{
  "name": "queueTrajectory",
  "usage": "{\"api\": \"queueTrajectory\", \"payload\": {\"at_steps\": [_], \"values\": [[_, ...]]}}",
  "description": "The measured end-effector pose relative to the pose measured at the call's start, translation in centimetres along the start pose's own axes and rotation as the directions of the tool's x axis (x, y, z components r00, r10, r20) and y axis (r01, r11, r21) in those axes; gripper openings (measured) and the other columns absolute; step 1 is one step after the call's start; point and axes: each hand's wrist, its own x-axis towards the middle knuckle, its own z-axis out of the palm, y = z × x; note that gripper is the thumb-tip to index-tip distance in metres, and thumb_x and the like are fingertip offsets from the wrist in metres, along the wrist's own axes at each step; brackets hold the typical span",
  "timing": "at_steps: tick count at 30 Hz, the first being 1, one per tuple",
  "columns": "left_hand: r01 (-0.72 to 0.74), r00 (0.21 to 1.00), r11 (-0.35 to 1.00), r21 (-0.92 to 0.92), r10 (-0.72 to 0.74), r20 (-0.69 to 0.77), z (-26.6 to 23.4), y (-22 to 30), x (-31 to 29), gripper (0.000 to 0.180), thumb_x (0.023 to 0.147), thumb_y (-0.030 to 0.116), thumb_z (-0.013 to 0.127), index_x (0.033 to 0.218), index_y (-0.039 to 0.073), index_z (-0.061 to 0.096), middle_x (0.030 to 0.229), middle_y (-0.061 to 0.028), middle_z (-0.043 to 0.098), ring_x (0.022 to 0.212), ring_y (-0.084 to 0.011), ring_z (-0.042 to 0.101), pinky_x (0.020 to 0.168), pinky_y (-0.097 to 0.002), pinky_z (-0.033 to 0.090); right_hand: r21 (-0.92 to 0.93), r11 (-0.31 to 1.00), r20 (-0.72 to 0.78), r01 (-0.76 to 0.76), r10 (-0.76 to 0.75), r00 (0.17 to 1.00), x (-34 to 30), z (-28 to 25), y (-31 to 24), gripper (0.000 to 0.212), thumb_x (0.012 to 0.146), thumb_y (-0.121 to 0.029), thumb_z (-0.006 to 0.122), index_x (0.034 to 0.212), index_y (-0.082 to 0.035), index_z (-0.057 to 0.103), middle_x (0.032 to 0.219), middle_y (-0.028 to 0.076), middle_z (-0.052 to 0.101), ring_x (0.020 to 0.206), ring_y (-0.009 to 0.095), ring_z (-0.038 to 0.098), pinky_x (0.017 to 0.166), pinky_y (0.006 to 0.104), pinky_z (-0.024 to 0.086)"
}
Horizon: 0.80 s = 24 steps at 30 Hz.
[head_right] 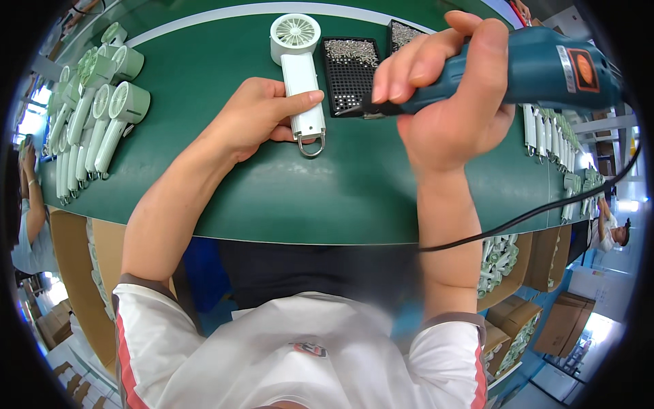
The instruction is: Assembling portable handheld fans on a production line using an electric screwdriver.
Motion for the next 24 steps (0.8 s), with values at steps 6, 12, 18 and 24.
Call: {"api": "queueTrajectory", "payload": {"at_steps": [6, 12, 18, 24], "values": [[-0.002, 1.000, 1.000, 0.018, 0.002, 0.011, 0.0, 0.0, -0.1, 0.038, 0.096, 0.025, 0.073, 0.105, -0.011, 0.067, 0.094, -0.0158, 0.073, 0.079, -0.0183, 0.073, 0.072, -0.0312, 0.063, 0.080, 0.996, 0.208, -0.047, 0.030, 0.978, -1.6, 1.8, 0.6, 0.045, 0.107, -0.047, 0.040, 0.117, -0.010, 0.064, 0.065, 0.001, 0.048, 0.048, 0.016, 0.045, 0.044, 0.0346, 0.044], [-0.016, 1.000, 1.000, 0.024, 0.016, 0.017, 0.3, 0.0, 0.4, 0.038, 0.095, 0.024, 0.073, 0.109, -0.011, 0.068, 0.096, -0.0163, 0.073, 0.080, -0.0191, 0.074, 0.073, -0.0315, 0.063, -0.002, 1.000, 0.138, -0.024, 0.024, 0.990, -1.7, 2.2, 1.2, 0.040, 0.107, -0.041, 0.042, 0.116, -0.007, 0.061, 0.065, 0.003, 0.049, 0.047, 0.017, 0.045, 0.044, 0.0358, 0.046], [-0.038, 0.999, 0.996, -0.080, 0.035, -0.034, 0.1, -0.1, 0.8, 0.037, 0.089, 0.022, 0.080, 0.098, -0.013, 0.070, 0.084, -0.0156, 0.073, 0.069, -0.0192, 0.072, 0.058, -0.0314, 0.060, 0.002, 0.999, 0.118, -0.041, 0.040, 0.992, -1.3, 3.1, 2.1, 0.035, 0.106, -0.038, 0.045, 0.108, -0.006, 0.060, 0.062, 0.003, 0.046, 0.046, 0.017, 0.044, 0.044, 0.0349, 0.043], [-0.137, 0.974, 0.947, 0.291, 0.183, -0.137, 0.0, 0.3, -0.5, 0.040, 0.083, 0.030, 0.085, 0.090, -0.008, 0.074, 0.078, -0.0154, 0.074, 0.068, -0.0187, 0.072, 0.060, -0.0358, 0.060, 0.184, 0.886, -0.014, -0.426, 0.436, 0.900, -1.5, 2.8, 1.8, 0.035, 0.105, -0.029, 0.048, 0.075, -0.010, 0.047, 0.058, 0.003, 0.041, 0.044, 0.015, 0.039, 0.042, 0.0301, 0.038]]}}
